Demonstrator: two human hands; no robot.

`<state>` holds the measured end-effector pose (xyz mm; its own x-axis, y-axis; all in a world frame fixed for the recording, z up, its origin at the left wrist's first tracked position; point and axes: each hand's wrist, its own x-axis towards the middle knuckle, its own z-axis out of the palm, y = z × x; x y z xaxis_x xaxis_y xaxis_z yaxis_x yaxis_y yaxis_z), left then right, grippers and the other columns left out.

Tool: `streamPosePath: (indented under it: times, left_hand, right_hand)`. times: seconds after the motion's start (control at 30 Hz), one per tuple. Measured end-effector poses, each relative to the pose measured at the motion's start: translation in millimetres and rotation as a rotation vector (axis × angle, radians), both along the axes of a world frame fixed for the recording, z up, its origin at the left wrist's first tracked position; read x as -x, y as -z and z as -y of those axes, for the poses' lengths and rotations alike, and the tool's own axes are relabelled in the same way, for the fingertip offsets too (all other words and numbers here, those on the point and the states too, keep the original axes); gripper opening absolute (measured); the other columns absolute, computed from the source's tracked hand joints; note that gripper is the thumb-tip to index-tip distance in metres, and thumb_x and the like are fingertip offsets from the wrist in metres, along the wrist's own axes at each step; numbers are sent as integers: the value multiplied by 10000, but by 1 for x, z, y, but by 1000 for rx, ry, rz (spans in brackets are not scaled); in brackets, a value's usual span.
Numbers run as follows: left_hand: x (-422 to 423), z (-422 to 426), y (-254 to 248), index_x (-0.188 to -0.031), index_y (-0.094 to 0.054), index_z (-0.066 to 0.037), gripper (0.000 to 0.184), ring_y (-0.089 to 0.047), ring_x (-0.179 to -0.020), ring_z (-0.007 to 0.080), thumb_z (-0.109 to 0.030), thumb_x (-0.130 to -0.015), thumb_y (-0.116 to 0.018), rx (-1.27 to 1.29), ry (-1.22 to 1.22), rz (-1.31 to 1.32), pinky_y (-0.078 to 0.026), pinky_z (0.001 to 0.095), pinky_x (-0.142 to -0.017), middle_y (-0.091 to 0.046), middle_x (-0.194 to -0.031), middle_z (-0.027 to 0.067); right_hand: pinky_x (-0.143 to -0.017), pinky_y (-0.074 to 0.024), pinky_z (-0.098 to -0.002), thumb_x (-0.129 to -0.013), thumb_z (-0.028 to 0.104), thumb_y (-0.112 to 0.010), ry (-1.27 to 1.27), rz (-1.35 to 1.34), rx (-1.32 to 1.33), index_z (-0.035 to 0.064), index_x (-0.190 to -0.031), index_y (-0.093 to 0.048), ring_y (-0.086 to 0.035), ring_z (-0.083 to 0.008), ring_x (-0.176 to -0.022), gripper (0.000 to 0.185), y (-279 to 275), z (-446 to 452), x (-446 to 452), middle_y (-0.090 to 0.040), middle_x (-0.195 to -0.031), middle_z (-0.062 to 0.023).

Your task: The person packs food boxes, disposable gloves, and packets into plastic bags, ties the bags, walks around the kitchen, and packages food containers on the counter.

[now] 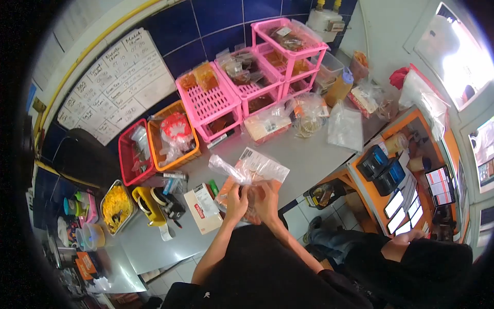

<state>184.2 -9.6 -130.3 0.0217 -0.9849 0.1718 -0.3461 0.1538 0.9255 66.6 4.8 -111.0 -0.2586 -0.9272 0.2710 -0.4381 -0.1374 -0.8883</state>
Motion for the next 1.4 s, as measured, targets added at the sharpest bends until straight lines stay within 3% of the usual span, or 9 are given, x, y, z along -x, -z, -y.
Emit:
streamPosePath:
  times: [0.13,0.23,0.4,0.47,0.67,0.77,0.8,0.97,1.4]
  left_hand:
    - [-5,3,-9,-1005,-618,67,248,-680,-897,301,-173,-950,-586,-185,-4,134,-505,396,-781,-686,-946,216]
    - [1,0,-17,-954,-664,34,161,-707,-762,192,-115,-895,-680,-226,-171,-73,-530,309,-702,-725,-851,121]
    - [-6,-7,-8,-981,-671,16,134,-702,-801,168,-73,-882,-687,-170,-143,-148,-532,292,-747,-719,-875,98]
    - [-6,-7,-9,-986,-672,13,127,-700,-810,162,-57,-880,-685,-154,-103,-190,-533,288,-759,-716,-881,89]
    - [-8,-4,-9,-977,-669,4,86,-701,-816,163,-22,-898,-648,-130,-62,-264,-532,285,-762,-711,-881,89]
    - [-9,-1,-9,-948,-671,15,77,-674,-778,137,-49,-908,-651,-78,-13,-131,-519,273,-722,-702,-873,87]
    - [-10,-2,-11,-948,-671,15,77,-674,-778,137,-49,-908,-651,-77,-26,-128,-519,273,-722,-702,-873,87]
    - [-7,-2,-18,-876,-672,9,100,-642,-685,174,-90,-886,-681,-73,-20,-102,-493,293,-648,-669,-807,99]
    - [-4,0,-15,-862,-644,10,76,-636,-695,266,-59,-865,-675,69,-50,-24,-495,346,-662,-648,-804,133]
  right_hand:
    - [-804,-525,-343,-829,-9,-668,-13,70,-103,2,-941,-664,-659,-282,-879,112,4,5,-2,-655,-975,-134]
    - [-814,-518,-362,-836,0,-670,-25,76,-40,-1,-935,-664,-655,-300,-910,100,8,6,-3,-674,-956,-135]
    - [-808,-514,-379,-839,20,-681,-52,37,-2,3,-952,-672,-651,-329,-901,115,8,6,-6,-685,-951,-146]
    - [-794,-516,-331,-844,31,-687,-40,45,-72,0,-947,-680,-656,-246,-921,108,9,10,-5,-690,-976,-131]
    - [-785,-513,-370,-837,67,-699,-11,171,-211,-1,-942,-703,-660,-287,-852,124,9,15,-6,-688,-895,-153]
    - [-764,-519,-310,-851,47,-699,-35,172,-196,-10,-953,-714,-665,-197,-823,118,14,17,-2,-700,-888,-116]
    - [-763,-521,-271,-861,35,-704,-39,187,-200,-21,-959,-714,-666,-141,-828,114,14,18,-3,-710,-897,-87]
    - [-752,-522,-275,-861,33,-689,-58,257,-241,-15,-961,-713,-668,-150,-808,114,7,21,-2,-706,-889,-93]
    - [-743,-529,-272,-873,5,-660,-143,157,-232,-16,-956,-706,-682,-140,-793,97,0,28,3,-726,-878,-88]
